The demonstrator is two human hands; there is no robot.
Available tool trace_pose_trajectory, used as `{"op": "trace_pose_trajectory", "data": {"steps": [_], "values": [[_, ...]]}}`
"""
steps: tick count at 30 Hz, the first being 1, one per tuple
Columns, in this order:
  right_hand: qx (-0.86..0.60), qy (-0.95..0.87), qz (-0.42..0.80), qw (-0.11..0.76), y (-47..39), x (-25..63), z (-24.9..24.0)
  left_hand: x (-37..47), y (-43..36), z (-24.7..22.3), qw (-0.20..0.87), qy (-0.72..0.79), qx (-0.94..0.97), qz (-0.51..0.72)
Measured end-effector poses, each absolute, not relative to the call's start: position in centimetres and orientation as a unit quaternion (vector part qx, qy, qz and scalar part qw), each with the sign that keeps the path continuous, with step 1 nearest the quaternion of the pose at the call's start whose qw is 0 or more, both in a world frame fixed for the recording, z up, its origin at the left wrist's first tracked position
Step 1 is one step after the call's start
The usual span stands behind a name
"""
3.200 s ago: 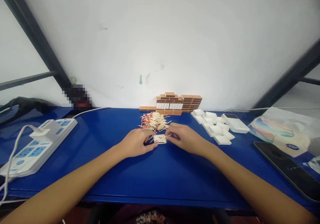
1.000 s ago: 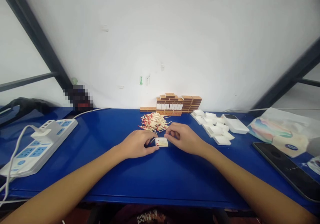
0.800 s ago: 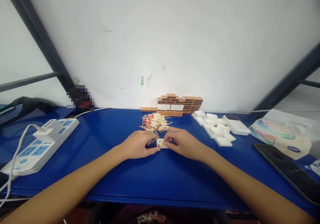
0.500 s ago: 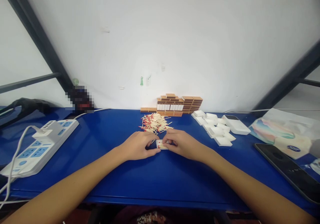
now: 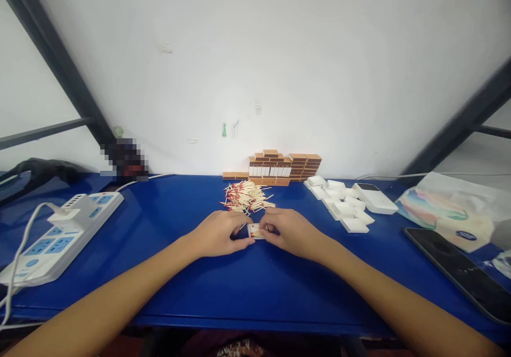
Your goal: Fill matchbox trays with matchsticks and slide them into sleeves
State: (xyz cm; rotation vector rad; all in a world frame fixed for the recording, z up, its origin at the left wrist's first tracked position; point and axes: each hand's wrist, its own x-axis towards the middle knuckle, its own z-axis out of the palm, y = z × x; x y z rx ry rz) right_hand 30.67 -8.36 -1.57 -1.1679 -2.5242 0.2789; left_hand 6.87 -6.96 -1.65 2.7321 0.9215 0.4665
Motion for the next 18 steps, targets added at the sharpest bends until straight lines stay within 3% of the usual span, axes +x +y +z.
{"op": "trace_pose_trajectory", "data": {"steps": [7,18], "values": [[-0.424,-0.881,0.129,0.165,-8.40,30.52,-2.04,6.93,-7.07,-1.38,0.104,0.307,0.932,0.162],[-0.428,-0.895,0.031,0.125,-8.59,30.35,-1.54,6.87,-7.02,-1.46,0.103,0.309,0.931,0.166]]}}
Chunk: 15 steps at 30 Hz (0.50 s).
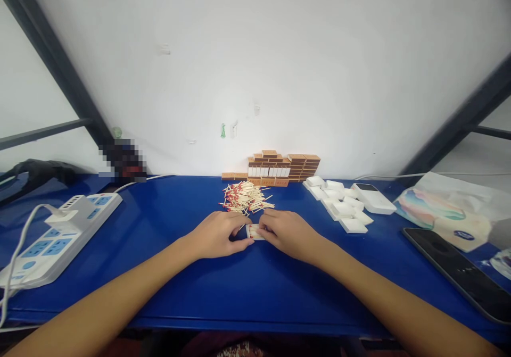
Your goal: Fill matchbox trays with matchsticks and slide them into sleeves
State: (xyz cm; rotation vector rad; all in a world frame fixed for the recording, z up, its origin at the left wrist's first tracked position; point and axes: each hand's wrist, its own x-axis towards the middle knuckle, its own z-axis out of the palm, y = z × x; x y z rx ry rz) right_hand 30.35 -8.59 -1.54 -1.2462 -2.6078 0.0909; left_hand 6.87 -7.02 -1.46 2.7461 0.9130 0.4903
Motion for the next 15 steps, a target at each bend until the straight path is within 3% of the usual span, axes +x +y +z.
{"op": "trace_pose_trajectory", "data": {"steps": [9,15], "values": [[-0.385,-0.902,0.132,0.145,-8.26,31.06,-1.32,6.73,-6.74,-1.59,0.116,0.313,0.930,0.155],[-0.382,-0.886,0.122,0.233,-8.12,31.16,-1.17,6.63,-6.70,-1.38,0.124,0.315,0.928,0.157]]}}
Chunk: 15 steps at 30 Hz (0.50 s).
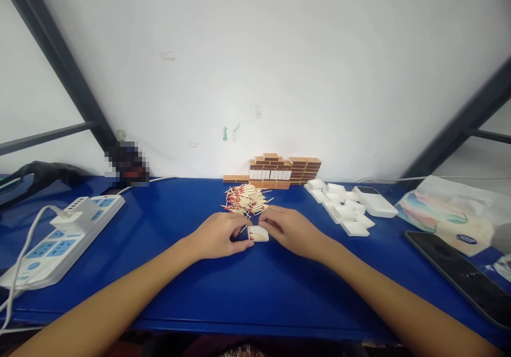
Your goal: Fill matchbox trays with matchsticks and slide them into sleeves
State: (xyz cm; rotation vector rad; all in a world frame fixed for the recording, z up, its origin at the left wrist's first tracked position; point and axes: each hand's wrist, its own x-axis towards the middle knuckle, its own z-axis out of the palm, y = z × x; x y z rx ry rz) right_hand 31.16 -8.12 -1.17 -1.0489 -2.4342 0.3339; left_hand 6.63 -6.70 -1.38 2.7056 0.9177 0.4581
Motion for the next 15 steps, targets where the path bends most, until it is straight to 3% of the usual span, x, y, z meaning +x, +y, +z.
{"op": "trace_pose_trajectory", "data": {"steps": [15], "values": [[-0.345,-0.903,0.147,0.209,-8.42,30.81,-1.28,6.65,-6.90,-1.26,0.129,0.321,0.925,0.156]]}}
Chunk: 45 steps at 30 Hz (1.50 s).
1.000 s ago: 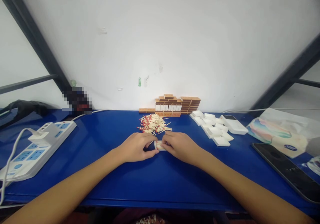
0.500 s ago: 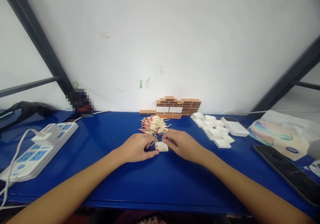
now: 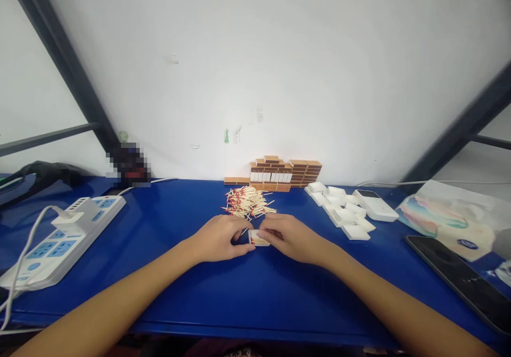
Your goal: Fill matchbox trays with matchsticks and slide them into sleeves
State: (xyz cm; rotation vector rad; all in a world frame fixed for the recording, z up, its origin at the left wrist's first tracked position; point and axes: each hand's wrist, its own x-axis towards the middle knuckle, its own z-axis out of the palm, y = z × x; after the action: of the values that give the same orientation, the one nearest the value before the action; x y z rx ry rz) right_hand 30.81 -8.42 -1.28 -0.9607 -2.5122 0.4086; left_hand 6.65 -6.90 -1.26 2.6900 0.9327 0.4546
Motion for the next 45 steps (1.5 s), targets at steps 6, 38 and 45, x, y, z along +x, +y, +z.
{"op": "trace_pose_trajectory", "data": {"steps": [6,38,45], "values": [[-0.426,-0.858,0.098,0.269,-6.4,32.2,-1.7,6.8,-7.3,-1.1,0.173,0.314,0.926,0.121],[-0.457,-0.860,0.115,0.196,-3.8,32.0,-3.2,6.8,-7.7,-0.6,0.130,0.326,0.927,0.132],[-0.446,-0.863,0.160,0.177,-7.2,32.1,-1.2,7.0,-7.6,-1.1,0.135,0.328,0.926,0.126]]}}
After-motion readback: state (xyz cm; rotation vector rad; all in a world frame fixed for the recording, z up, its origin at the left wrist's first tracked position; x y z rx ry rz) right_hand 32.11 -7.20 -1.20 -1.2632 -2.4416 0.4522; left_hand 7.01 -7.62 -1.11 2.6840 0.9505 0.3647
